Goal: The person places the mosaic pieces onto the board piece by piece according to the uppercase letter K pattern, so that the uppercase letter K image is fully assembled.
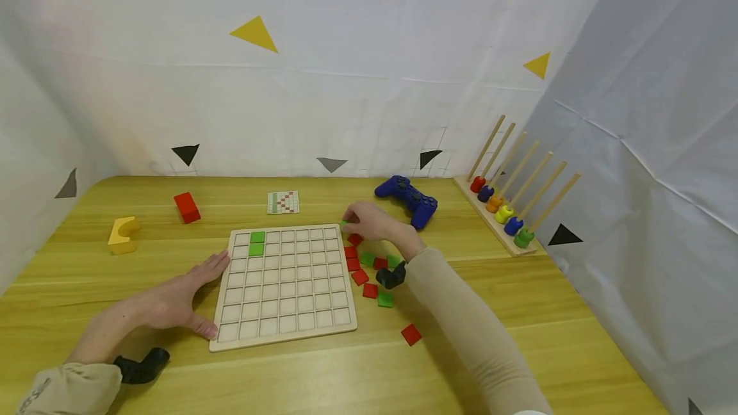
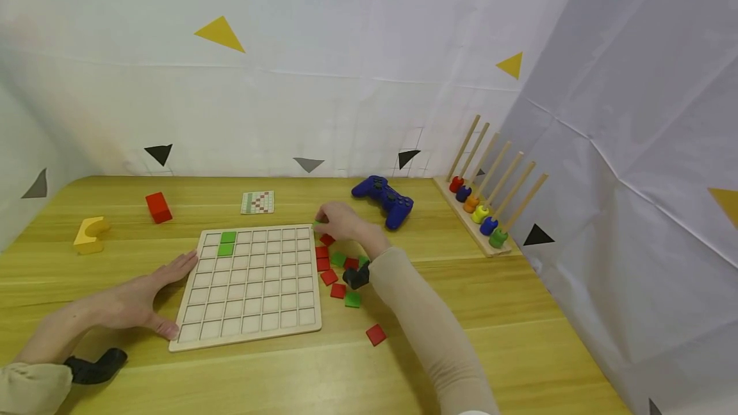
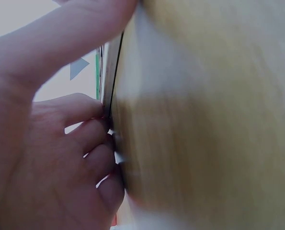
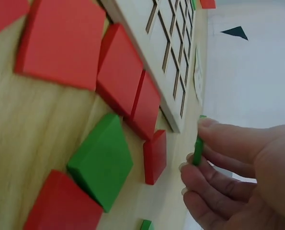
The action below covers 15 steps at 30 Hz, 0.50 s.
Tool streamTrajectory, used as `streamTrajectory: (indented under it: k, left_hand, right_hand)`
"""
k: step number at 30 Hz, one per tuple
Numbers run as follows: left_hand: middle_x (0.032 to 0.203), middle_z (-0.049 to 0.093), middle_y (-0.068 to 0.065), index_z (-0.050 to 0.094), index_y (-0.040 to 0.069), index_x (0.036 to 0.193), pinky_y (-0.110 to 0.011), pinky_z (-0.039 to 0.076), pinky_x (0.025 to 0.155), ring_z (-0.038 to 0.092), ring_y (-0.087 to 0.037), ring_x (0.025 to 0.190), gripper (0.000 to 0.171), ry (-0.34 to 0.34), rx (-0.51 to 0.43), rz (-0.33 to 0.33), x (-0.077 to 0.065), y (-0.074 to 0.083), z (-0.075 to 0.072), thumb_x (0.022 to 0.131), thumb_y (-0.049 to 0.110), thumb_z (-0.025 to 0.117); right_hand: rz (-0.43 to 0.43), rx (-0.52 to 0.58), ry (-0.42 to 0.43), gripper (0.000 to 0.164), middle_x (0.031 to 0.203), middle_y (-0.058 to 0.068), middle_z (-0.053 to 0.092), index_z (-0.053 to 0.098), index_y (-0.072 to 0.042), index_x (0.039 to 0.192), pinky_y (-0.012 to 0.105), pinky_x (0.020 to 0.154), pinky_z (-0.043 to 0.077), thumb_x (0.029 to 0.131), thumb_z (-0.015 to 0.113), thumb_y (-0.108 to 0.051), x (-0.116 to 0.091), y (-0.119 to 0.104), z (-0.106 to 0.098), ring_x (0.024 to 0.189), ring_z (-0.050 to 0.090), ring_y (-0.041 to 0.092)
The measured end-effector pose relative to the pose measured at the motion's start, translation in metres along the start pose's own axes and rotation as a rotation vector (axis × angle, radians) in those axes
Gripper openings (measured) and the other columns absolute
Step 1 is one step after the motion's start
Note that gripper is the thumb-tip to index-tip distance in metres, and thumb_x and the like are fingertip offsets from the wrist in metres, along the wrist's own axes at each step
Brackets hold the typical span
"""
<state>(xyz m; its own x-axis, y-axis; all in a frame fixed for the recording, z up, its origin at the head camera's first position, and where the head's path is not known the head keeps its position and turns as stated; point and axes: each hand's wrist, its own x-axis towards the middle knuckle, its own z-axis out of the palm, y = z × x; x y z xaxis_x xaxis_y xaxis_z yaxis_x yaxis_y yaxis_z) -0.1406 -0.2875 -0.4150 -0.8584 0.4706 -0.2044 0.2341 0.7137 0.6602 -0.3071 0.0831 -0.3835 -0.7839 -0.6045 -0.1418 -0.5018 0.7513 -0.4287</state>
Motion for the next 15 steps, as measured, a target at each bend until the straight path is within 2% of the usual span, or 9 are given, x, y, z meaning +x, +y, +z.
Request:
streamTrajectory:
  k: [9, 15]
  left_hand:
    - [0.164, 0.001, -0.03, 0.012, 0.0, 0.159, -0.077, 0.01, 0.11, 0.003, -0.062, 0.143, 0.131, -0.002, 0.003, -0.001, 0.0, 0.001, 0.0, 0.064, 0.048, 0.088]
    - [0.164, 0.001, -0.029, 0.012, 0.001, 0.159, -0.077, 0.01, 0.11, 0.003, -0.061, 0.144, 0.131, -0.004, 0.003, -0.001, 0.0, 0.0, 0.0, 0.064, 0.048, 0.088]
  right_hand:
    - [-0.057, 0.024, 0.047, 0.031, 0.118, 0.013, 0.063, 0.063, -0.001, 0.125, 0.034, 0.093, 0.053, 0.101, 0.06, -0.02, -0.006, -0.013, 0.004, 0.105, 0.062, 0.023]
    - [-0.107, 0.08, 0.087, 0.031, 0.117, 0.013, 0.063, 0.065, -0.001, 0.125, 0.033, 0.091, 0.054, 0.1, 0.062, -0.019, -0.011, -0.026, 0.009, 0.105, 0.063, 0.023]
